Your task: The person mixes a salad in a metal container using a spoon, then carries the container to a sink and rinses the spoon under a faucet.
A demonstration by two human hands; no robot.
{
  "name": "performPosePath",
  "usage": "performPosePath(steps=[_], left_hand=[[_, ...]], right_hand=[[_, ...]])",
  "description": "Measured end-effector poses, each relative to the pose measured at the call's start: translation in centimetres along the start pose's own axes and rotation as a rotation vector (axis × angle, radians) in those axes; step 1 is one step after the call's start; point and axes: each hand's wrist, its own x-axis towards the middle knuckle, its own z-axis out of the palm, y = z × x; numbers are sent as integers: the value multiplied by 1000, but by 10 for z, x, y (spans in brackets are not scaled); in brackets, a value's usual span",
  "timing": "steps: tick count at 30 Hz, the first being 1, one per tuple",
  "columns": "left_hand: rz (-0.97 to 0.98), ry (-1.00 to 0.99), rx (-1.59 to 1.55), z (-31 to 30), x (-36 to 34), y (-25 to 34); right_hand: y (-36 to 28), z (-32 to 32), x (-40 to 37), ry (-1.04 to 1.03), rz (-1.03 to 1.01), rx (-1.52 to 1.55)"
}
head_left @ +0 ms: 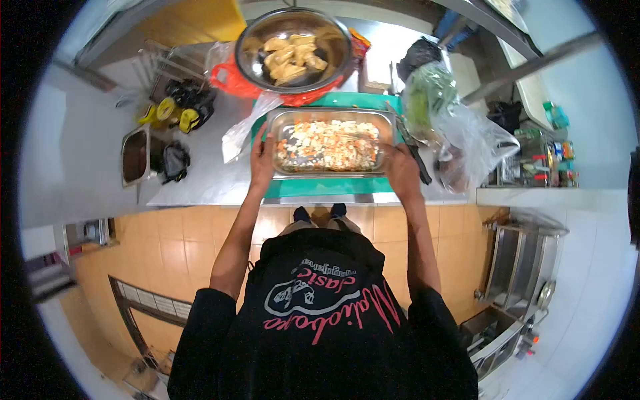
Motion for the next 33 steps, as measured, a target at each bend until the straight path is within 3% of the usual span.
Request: performPosePath(steps=[3, 6, 8, 12, 15, 17, 19, 22, 25, 29, 33], left_hand=[[-78, 56, 47, -3, 0, -3], [-67, 69, 101, 2, -3, 2], [-113, 65, 135, 1, -2, 8], [-111, 3, 109, 0, -1, 7], [-101, 1, 172, -8, 4, -3], [-80, 33, 181, -15, 10, -11], [-67, 51, 229, -8, 5, -7], [-75, 44, 200, -8, 4, -6], [-82, 51, 196, -7, 5, -5], [-114, 68, 178, -7, 7, -12], [-99, 82, 217, -6, 4, -8]], right_hand=[[-12, 14, -6, -108, 111, -98], [-26, 32, -12, -68, 123, -172], [-53, 11, -4, -121, 142, 90], [-62, 11, 1, -274, 133, 175], [-41, 28, -2, -183, 114, -73], [-27, 24, -2, -69, 38, -18], [-21, 7, -1, 73, 139, -8], [-20, -15, 5, 67, 254, -101], [-11, 4, 7, 48, 301, -177], [-19, 33, 7, 19, 284, -140], [-29, 21, 11, 16, 230, -105]])
